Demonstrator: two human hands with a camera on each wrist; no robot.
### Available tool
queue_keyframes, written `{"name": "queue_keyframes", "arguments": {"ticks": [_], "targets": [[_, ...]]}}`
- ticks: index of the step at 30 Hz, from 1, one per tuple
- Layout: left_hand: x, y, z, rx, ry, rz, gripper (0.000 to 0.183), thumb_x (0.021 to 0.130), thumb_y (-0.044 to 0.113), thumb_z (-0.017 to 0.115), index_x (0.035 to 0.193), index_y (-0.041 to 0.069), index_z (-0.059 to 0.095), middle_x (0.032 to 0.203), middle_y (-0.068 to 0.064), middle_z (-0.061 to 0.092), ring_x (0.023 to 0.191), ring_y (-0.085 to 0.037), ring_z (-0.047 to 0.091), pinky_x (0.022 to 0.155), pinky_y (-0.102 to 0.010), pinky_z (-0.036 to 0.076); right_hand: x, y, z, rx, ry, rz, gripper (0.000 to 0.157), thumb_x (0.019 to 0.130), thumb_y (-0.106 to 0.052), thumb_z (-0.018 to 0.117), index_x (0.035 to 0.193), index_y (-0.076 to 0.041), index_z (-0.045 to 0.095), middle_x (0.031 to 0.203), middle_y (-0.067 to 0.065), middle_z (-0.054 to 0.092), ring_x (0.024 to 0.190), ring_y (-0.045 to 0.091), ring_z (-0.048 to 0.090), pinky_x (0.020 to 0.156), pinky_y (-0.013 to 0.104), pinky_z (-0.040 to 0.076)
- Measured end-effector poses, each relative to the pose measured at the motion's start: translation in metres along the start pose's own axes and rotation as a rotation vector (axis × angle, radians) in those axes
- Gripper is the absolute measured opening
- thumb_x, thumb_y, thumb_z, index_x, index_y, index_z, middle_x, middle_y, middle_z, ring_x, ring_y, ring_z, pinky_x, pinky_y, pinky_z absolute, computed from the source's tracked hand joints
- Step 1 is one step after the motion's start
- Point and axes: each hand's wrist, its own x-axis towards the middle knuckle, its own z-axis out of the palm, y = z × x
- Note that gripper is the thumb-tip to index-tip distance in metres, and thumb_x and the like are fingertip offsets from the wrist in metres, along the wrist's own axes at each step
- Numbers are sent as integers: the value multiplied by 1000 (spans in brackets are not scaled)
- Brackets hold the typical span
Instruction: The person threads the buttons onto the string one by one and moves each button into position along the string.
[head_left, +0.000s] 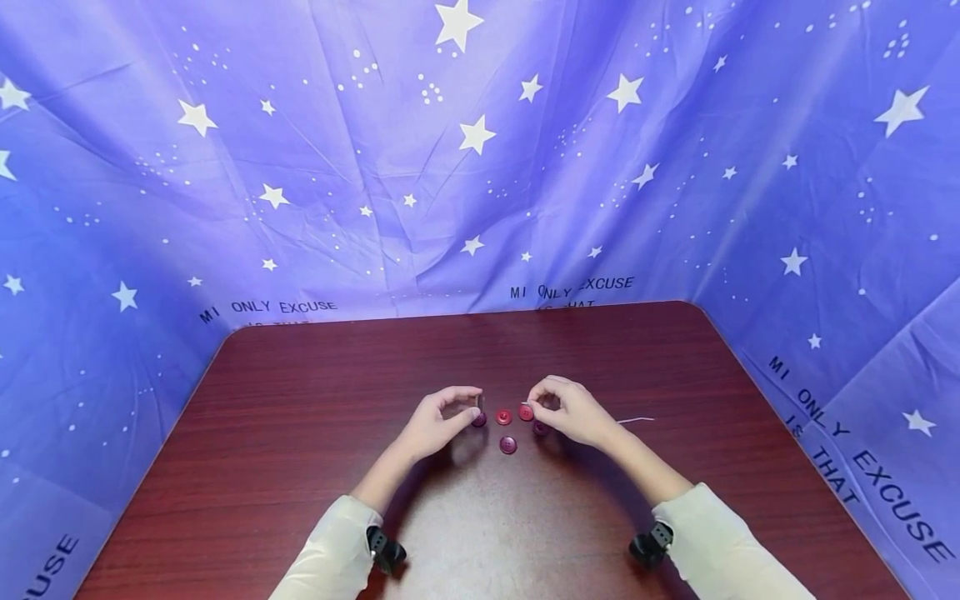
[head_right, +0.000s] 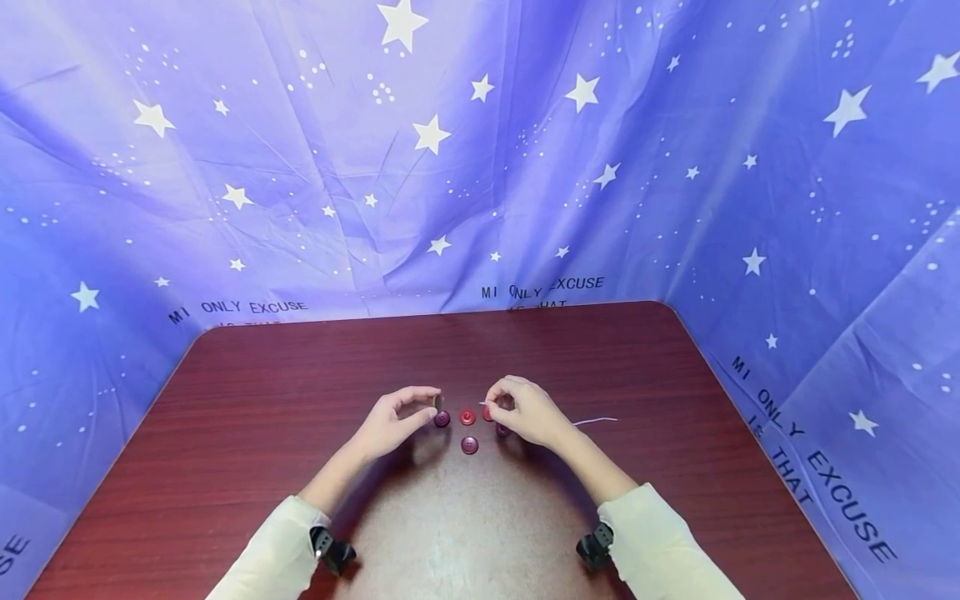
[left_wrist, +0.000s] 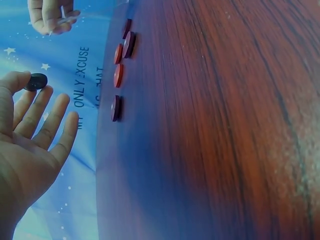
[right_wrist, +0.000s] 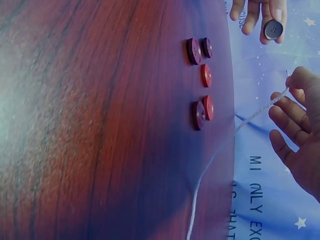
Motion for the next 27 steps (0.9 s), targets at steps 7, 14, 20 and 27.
{"name": "queue_keyframes", "arguments": {"ticks": [7, 14, 20, 27], "targets": [[2, -1, 4, 29, 9, 16, 32, 88, -2, 58, 119, -9, 55, 113, -28, 61, 99, -42, 61, 76, -22, 52, 4, -4, 5, 29, 0, -26, 11, 78, -3, 68, 81, -11, 62, 78, -4, 60, 71, 2, 52, 64, 20, 47], [8, -24, 8, 30, 30, 23, 34, 88, 1, 60, 121, -6, 56, 114, -25, 62, 97, -37, 63, 74, -21, 52, 6, -6, 8, 42, -7, -36, 10, 79, -5, 68, 81, -12, 61, 77, -4, 59, 70, 1, 52, 61, 21, 47], [11, -36, 10, 28, 26, 44, 34, 89, 7, 61, 121, -3, 57, 115, -22, 63, 100, -32, 64, 80, -23, 52, 9, -10, 11, 54, -34, -5, 5, 80, -7, 66, 82, -8, 62, 78, -3, 58, 68, 2, 52, 58, 19, 48], [9, -25, 14, 4, 14, 70, 34, 88, 1, 59, 120, -9, 54, 115, -27, 61, 100, -38, 62, 81, -23, 52, 11, -14, 16, 55, -45, -29, 6, 79, -5, 66, 82, -9, 62, 78, -3, 58, 72, 12, 56, 62, 27, 50]]}}
